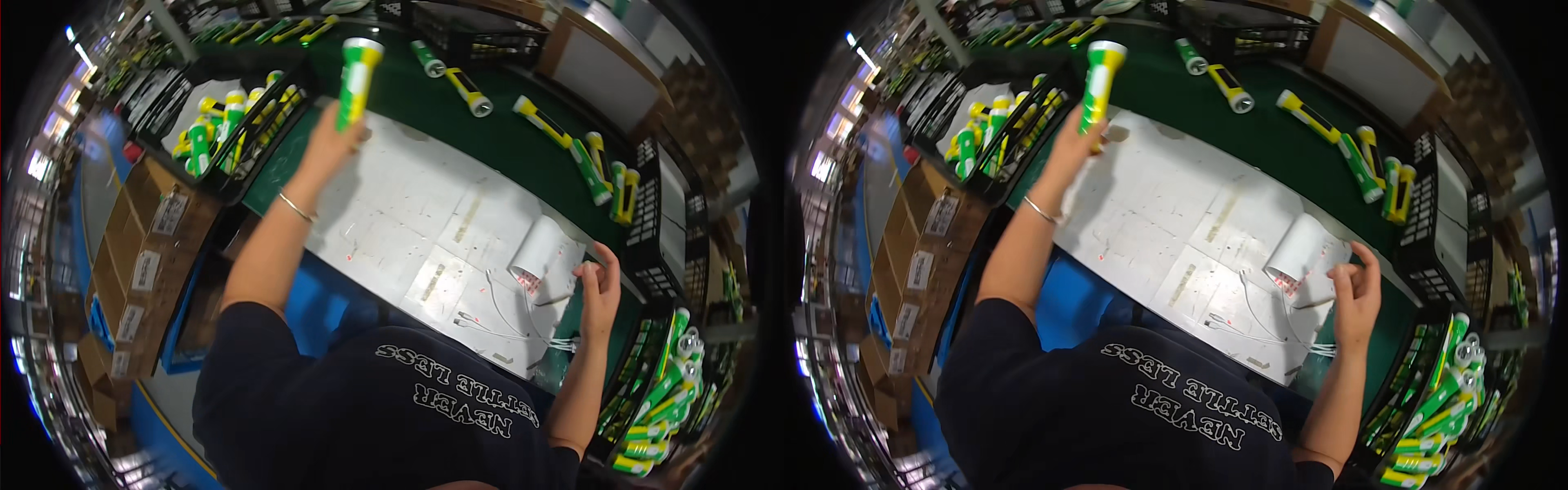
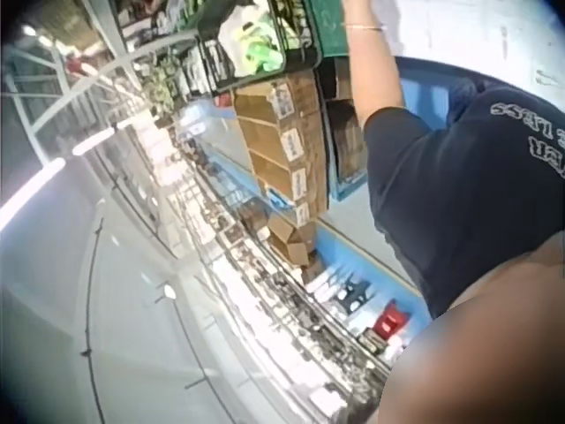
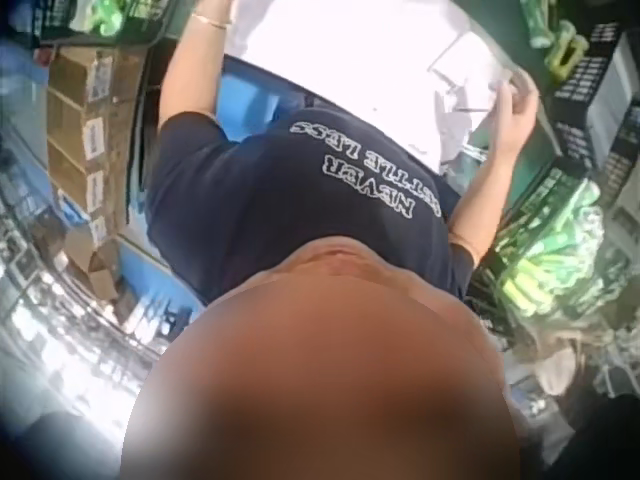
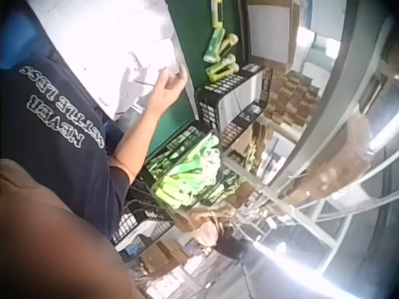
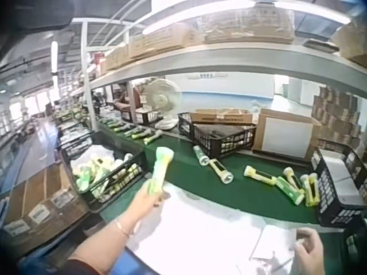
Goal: Testing and applying stickers to flashlights on an assembly line.
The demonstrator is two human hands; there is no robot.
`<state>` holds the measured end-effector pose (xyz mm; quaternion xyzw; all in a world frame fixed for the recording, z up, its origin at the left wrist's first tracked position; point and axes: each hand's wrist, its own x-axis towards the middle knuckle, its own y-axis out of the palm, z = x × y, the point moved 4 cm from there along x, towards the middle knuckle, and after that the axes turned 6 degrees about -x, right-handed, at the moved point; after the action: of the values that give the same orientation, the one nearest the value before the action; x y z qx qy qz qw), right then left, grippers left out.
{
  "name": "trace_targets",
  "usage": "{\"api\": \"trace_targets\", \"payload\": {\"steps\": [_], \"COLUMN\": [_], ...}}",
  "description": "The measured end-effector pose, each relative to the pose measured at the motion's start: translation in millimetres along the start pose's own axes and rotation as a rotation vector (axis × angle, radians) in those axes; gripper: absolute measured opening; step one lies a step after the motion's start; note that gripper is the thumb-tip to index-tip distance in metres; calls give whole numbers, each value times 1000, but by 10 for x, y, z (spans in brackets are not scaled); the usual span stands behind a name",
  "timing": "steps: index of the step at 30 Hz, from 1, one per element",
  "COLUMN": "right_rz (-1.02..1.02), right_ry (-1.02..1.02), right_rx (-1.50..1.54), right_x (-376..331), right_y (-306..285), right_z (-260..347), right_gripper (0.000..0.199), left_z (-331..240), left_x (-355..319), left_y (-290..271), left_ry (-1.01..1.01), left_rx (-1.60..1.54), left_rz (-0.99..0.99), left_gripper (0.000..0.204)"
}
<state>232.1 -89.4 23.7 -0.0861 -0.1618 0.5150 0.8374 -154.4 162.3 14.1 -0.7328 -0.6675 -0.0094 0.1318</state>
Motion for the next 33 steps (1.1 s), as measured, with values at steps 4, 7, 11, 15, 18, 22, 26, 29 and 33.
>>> {"api": "trace_targets", "payload": {"steps": [4,7,11,15,18,22,26,29,33], "right_rz": [-75,-208,-228,-257,-273,-216,-301,-89,249], "right_ry": [52,173,270,461,259,203,-30,-31,167], "right_rx": [-137,-542,-1045,-1250,-1392,-1372,-761,-331,-2], "right_x": [524,982,1592,1872,1900,1885,1724,1500,1033], "right_y": [-376,-686,-592,-613,-607,-507,-475,-377,59], "right_z": [-618,-1026,-1115,-1373,-1522,-1310,-551,-117,139], "right_gripper": [38,44,61,69,66,61,58,49,36], "left_z": [-23,346,1046,1230,634,342,-75,-443,-527], "left_x": [428,641,500,608,581,570,292,-72,-749], "left_y": [-1329,-2121,-3490,-3347,-2549,-1216,489,1534,2537], "left_ry": [196,-35,-234,-287,141,449,571,492,-425], "left_rx": [775,1058,1027,1183,1340,909,663,283,-764], "left_rz": [-371,-510,-403,-553,-637,-350,81,473,1139], "left_gripper": [56,64,74,72,61,53,49,50,47]}}
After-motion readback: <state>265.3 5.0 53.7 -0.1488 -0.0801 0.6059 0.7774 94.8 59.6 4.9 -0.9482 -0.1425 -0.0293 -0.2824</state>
